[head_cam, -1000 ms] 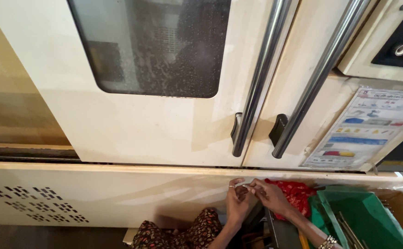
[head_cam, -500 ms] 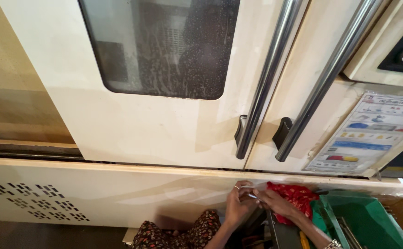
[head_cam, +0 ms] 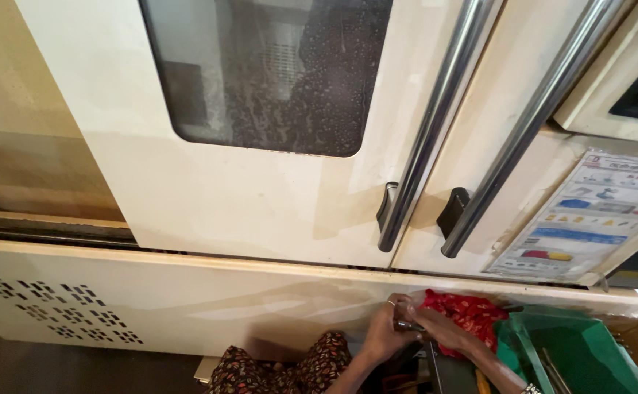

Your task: The person repeatedly opens a machine door, removes a metal rod, wipes it with a red cloth, and returns it inside. The person also uses a yellow-handled tool to clean the rod before wiping and reinserting it.

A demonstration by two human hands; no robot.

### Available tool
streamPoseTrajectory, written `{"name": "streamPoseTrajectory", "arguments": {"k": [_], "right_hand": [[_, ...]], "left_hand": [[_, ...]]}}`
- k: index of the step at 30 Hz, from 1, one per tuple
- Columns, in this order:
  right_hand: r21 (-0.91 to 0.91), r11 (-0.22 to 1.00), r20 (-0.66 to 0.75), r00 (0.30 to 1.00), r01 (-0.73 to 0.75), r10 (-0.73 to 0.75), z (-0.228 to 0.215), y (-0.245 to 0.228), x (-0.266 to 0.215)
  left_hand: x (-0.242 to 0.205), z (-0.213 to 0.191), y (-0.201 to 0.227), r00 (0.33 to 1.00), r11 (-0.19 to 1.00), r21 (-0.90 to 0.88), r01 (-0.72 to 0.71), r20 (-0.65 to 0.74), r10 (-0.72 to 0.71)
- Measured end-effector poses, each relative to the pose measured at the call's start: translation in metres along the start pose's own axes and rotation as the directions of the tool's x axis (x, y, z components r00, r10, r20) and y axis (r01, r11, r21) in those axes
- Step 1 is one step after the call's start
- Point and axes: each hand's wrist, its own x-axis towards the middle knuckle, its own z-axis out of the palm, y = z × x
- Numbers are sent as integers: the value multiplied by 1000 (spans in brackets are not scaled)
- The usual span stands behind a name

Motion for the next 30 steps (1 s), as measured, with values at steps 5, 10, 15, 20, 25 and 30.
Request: {"name": "streamPoseTrajectory", "arguments": {"k": [5,10,15,20,25,30], "right_hand": [[-219,958,-29,980,184,-195,3,11,3],[-476,862,-96,964,176,-249,1,14,10],[-516,853,-83,987,79,-141,0,23,22],[-436,884,-111,964,169,-240,3,23,17],[-222,927,-3,951,302,-310,3,5,3],[-151,926,37,938,347,-346,4,5,4]], "left_hand": [[-2,9,-16,998,969,-239,60,3,-61],[0,10,-27,997,945,-318,75,43,-65],[-3,14,-37,984,940,-304,157,-29,-174],[-1,8,-32,966,952,-256,170,-147,-212],[1,0,-24,978,939,-295,176,-55,-201],[-2,7,-31,996,945,-316,80,-21,-91]]}}
